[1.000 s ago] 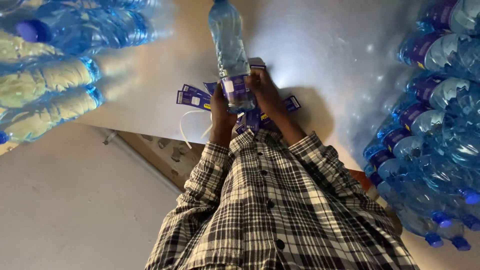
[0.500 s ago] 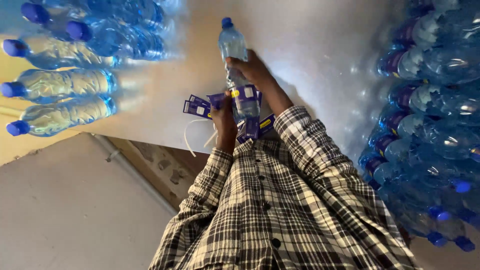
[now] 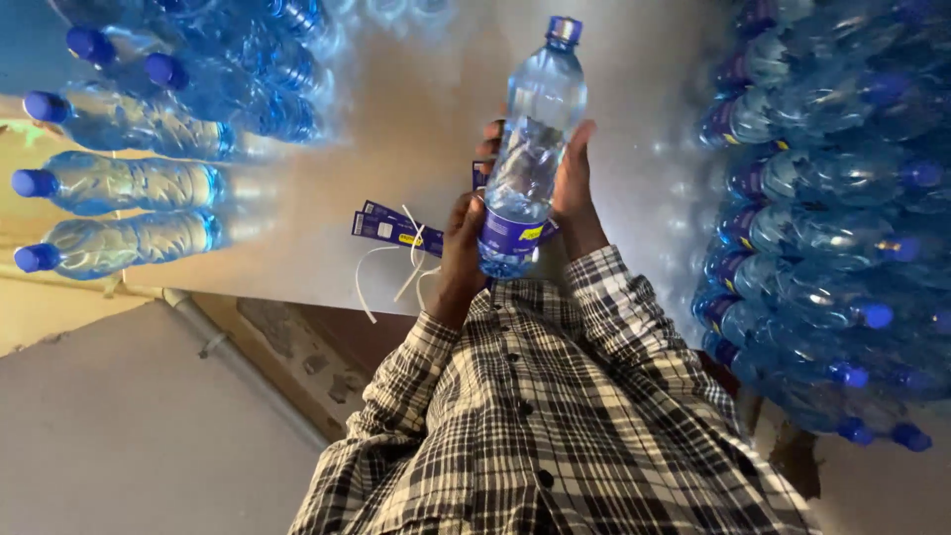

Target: Manually applying adhesive labels to plastic water bottles by wrapping them around the bottle body.

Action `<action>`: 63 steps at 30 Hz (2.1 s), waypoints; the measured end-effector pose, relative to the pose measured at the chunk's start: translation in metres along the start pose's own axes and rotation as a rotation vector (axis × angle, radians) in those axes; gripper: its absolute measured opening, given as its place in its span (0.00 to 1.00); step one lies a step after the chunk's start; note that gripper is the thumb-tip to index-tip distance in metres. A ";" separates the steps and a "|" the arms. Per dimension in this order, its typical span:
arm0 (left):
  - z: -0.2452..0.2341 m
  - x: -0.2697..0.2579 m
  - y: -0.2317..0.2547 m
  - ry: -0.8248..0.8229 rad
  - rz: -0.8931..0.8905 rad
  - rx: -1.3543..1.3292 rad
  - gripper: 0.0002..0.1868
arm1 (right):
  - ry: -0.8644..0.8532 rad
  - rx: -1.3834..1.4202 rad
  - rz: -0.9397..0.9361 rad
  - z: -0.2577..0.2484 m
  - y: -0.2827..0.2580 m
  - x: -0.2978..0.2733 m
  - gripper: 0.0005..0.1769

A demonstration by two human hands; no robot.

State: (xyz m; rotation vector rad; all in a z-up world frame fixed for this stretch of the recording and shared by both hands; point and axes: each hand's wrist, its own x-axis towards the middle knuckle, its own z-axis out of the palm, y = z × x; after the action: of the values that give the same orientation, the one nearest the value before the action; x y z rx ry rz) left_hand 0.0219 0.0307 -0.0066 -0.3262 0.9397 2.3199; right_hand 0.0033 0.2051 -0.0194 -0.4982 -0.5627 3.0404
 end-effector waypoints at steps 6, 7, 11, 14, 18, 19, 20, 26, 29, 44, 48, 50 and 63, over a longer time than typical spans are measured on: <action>0.049 -0.025 0.022 0.095 0.168 0.362 0.16 | 0.047 -0.990 -0.223 -0.014 -0.026 -0.051 0.58; 0.050 -0.027 0.021 0.116 0.164 0.391 0.14 | 0.063 -0.955 -0.228 -0.033 -0.024 -0.056 0.50; 0.017 -0.015 -0.007 0.024 0.133 0.452 0.17 | 0.179 -0.788 -0.297 0.024 -0.037 -0.093 0.37; 0.016 -0.019 -0.009 -0.069 0.066 0.470 0.21 | 0.312 -0.652 -0.379 0.012 -0.027 -0.120 0.29; 0.008 -0.007 -0.010 0.033 0.053 0.450 0.09 | 0.486 -0.454 -0.502 -0.048 -0.016 -0.154 0.17; 0.001 -0.003 -0.003 0.050 0.079 0.493 0.10 | 0.587 -0.544 -0.546 -0.082 -0.017 -0.168 0.18; -0.009 0.000 0.007 0.073 0.108 0.540 0.11 | 0.685 -0.630 -0.582 -0.115 -0.016 -0.181 0.18; -0.138 0.036 0.044 0.372 0.376 1.084 0.12 | 0.814 -0.987 -0.901 -0.131 -0.074 -0.185 0.40; -0.185 0.024 0.059 0.453 0.516 1.107 0.06 | 0.879 -0.980 -1.056 -0.142 -0.103 -0.164 0.36; -0.232 0.057 0.063 0.867 0.302 1.501 0.11 | 0.984 -1.270 -1.353 -0.320 -0.148 -0.125 0.45; -0.253 0.064 0.065 0.796 0.706 1.535 0.05 | 1.022 -0.936 -1.015 -0.257 -0.083 -0.126 0.23; -0.224 0.043 0.079 0.720 0.691 1.378 0.05 | 0.812 -1.045 -0.920 -0.252 -0.052 -0.122 0.18; -0.022 -0.010 0.081 0.054 0.842 0.836 0.12 | -0.080 -1.380 -0.361 0.039 0.104 -0.025 0.17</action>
State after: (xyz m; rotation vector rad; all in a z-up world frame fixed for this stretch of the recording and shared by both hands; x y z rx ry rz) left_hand -0.0211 -0.0345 0.0265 0.4429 2.2667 2.2915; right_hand 0.0198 0.0925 -0.0143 -0.1749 -2.3549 1.8943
